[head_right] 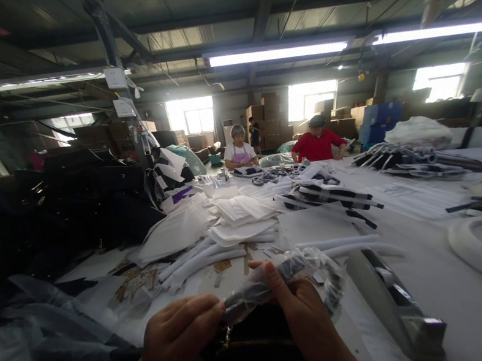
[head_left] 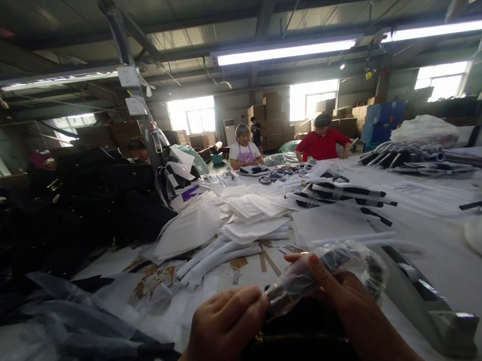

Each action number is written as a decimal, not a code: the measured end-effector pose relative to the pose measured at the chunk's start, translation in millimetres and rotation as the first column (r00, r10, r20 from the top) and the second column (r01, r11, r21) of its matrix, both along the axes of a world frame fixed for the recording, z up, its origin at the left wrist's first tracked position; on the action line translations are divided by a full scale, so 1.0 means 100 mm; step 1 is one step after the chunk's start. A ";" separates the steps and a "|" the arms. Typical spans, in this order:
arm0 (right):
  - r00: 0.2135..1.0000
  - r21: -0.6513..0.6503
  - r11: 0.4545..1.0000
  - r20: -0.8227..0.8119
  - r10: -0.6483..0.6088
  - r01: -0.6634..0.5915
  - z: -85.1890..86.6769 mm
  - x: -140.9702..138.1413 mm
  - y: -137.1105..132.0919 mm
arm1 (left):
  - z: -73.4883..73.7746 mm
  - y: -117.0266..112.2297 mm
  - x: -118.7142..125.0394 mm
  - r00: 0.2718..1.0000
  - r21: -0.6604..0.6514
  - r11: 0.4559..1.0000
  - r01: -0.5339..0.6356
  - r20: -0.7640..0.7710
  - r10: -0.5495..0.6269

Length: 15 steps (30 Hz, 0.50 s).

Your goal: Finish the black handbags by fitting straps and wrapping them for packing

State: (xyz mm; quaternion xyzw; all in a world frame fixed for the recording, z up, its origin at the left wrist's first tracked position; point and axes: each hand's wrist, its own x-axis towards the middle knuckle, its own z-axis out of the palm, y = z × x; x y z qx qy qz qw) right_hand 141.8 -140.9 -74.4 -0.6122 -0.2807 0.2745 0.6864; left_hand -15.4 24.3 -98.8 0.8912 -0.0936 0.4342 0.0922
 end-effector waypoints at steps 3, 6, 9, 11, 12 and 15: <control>0.986 0.071 0.992 -0.124 0.111 -0.103 -0.02 -0.09 0.00 | -0.17 0.01 -0.05 0.997 -0.195 0.979 -0.057 0.039 0.065; 0.975 0.122 0.983 -0.161 0.155 -0.136 -0.01 -0.17 0.00 | -0.28 -0.01 -0.09 0.997 -0.319 0.946 -0.063 0.032 0.077; 0.967 0.170 0.981 -0.218 0.133 -0.097 0.03 -0.21 0.02 | -0.26 -0.05 -0.12 1.000 -0.515 0.857 -0.016 -0.026 0.003; 0.970 0.154 0.985 -0.213 0.116 -0.084 0.05 -0.21 0.03 | -0.17 -0.07 -0.13 0.995 -0.740 0.672 0.024 -0.049 -0.090; 0.974 0.130 0.987 -0.192 0.118 -0.094 0.07 -0.22 0.03 | -0.12 -0.08 -0.12 0.988 -0.830 0.557 0.039 -0.052 -0.146; 0.981 0.097 0.987 -0.132 0.144 -0.132 0.08 -0.25 0.06 | -0.02 -0.11 -0.07 0.955 -0.934 0.355 0.032 -0.076 -0.287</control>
